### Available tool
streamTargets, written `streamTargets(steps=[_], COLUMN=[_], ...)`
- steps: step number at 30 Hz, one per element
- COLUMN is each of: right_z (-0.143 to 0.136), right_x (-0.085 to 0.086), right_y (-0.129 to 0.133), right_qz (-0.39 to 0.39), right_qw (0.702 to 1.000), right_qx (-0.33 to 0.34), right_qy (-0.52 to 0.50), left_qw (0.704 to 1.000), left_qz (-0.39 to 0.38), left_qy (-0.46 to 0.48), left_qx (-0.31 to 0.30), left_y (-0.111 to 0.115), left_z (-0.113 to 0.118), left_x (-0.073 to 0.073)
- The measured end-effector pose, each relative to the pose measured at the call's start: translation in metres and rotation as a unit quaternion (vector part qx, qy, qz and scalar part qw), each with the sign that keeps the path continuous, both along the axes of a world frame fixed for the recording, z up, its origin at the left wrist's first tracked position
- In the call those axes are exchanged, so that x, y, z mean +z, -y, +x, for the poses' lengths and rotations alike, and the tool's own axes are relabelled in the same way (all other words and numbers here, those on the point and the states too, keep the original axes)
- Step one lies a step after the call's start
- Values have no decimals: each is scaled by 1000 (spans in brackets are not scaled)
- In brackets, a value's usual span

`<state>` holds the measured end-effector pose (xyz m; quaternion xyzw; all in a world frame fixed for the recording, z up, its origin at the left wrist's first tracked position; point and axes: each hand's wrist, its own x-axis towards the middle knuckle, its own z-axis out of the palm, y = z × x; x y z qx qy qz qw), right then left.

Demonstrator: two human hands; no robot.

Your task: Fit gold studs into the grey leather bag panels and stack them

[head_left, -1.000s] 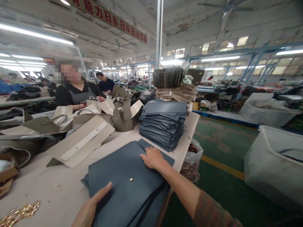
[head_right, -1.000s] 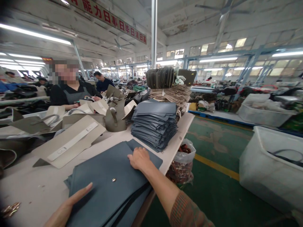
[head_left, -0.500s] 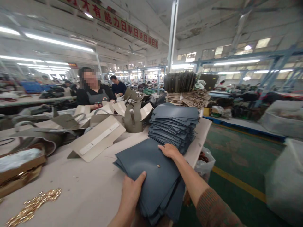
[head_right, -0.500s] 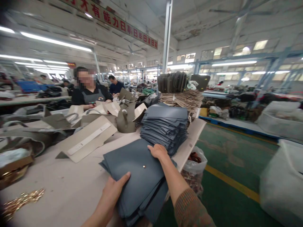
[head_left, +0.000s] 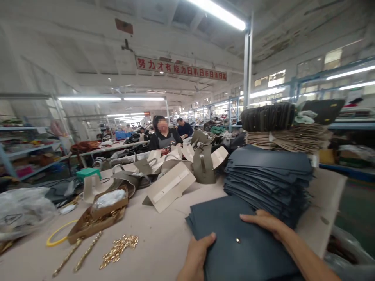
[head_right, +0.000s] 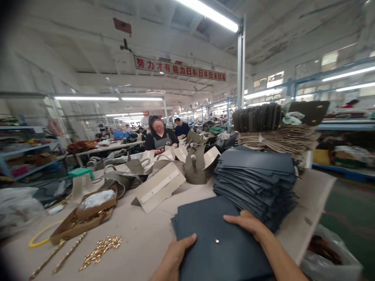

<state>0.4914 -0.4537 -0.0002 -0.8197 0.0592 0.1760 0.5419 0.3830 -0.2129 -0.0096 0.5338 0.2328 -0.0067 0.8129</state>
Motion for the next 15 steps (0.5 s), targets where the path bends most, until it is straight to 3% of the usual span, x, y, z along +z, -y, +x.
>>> streamTargets(steps=[2, 6, 12, 15], right_z=[-15, -46, -81, -87], right_x=[7, 28, 93, 110], right_y=[0, -3, -10, -19], right_qz=[80, 139, 253, 292], right_qw=[996, 990, 947, 924], right_qx=[3, -2, -14, -17], right_qy=[-28, -6, 199, 245], left_qw=[1000, 1000, 988, 978], left_qz=[-4, 14, 48, 82], left_qy=[-9, 17, 143, 190], left_qx=[-7, -14, 8, 19], left_y=[-2, -9, -27, -43], left_z=[-7, -28, -51, -59], left_x=[3, 24, 95, 119])
